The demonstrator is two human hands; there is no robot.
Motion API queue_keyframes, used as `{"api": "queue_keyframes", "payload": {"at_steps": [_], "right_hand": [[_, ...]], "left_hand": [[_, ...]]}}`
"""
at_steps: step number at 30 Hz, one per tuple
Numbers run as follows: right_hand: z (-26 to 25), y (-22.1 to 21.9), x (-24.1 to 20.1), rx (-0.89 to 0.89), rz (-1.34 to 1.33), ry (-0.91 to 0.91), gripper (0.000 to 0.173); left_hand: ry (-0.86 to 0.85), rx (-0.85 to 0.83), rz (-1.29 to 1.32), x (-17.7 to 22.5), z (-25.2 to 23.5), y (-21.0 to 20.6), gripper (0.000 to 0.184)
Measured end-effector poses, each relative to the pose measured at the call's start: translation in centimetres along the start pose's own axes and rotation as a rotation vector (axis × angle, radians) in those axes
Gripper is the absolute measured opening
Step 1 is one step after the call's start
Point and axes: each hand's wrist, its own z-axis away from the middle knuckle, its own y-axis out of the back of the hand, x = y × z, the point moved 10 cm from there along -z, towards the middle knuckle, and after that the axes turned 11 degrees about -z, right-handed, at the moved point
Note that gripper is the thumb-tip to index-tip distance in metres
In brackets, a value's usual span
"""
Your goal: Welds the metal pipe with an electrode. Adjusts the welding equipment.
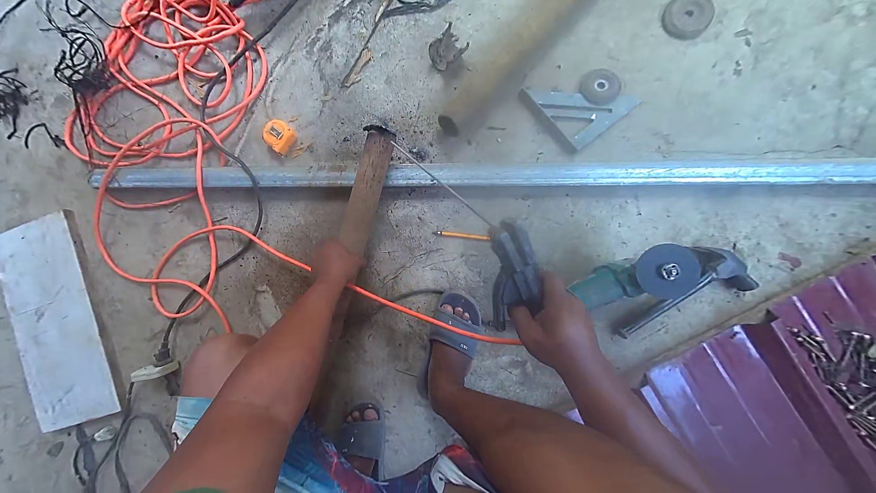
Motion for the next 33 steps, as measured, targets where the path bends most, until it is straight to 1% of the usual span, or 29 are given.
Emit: {"api": "queue_keyframes", "payload": {"at_steps": [2, 9, 11, 13, 14, 16, 18, 21, 22, 27, 33], "right_hand": [[-0.3, -0.2, -0.1, 0.003, 0.029, 0.016, 0.042], [-0.4, -0.6, -1.9, 0.039, 0.110, 0.198, 0.033], [-0.5, -0.8, -2.1, 0.016, 0.110, 0.179, 0.034], [-0.9, -0.9, -2.0, -0.013, 0.095, 0.146, 0.035], [-0.9, -0.9, -2.1, -0.015, 0.092, 0.145, 0.033], [-0.8, -0.9, -2.4, 0.001, 0.092, 0.170, 0.031], [-0.5, -0.8, -2.9, 0.049, 0.105, 0.254, 0.030], [0.4, -0.4, -3.4, 0.131, 0.084, 0.391, 0.030], [0.5, -0.4, -3.4, 0.131, 0.066, 0.397, 0.030], [0.0, -1.6, -2.5, 0.042, 0.050, 0.312, 0.026], [-0.8, -2.3, -2.1, 0.012, 0.089, 0.239, 0.023]], "left_hand": [[-0.001, 0.007, 0.005, 0.1, -0.1, 0.1, 0.070], [-0.016, 0.013, 0.018, -0.1, -0.1, 0.0, 0.071], [-0.017, 0.000, 0.024, -0.1, 0.2, 0.0, 0.066], [-0.018, -0.013, 0.015, 0.3, 0.6, 0.4, 0.055], [-0.026, -0.024, 0.009, 0.3, 0.8, 0.4, 0.053], [-0.065, -0.004, 0.029, 0.3, 0.9, 0.4, 0.058], [-0.068, -0.007, 0.050, 0.0, 0.8, 0.4, 0.069], [-0.066, 0.019, 0.075, -0.2, 0.3, 0.2, 0.071], [-0.059, 0.021, 0.089, -0.4, 0.2, 0.0, 0.071], [-0.048, 0.015, 0.114, -0.7, -0.2, -0.4, 0.070], [-0.047, 0.024, 0.124, -0.7, -0.2, -0.4, 0.073]]}}
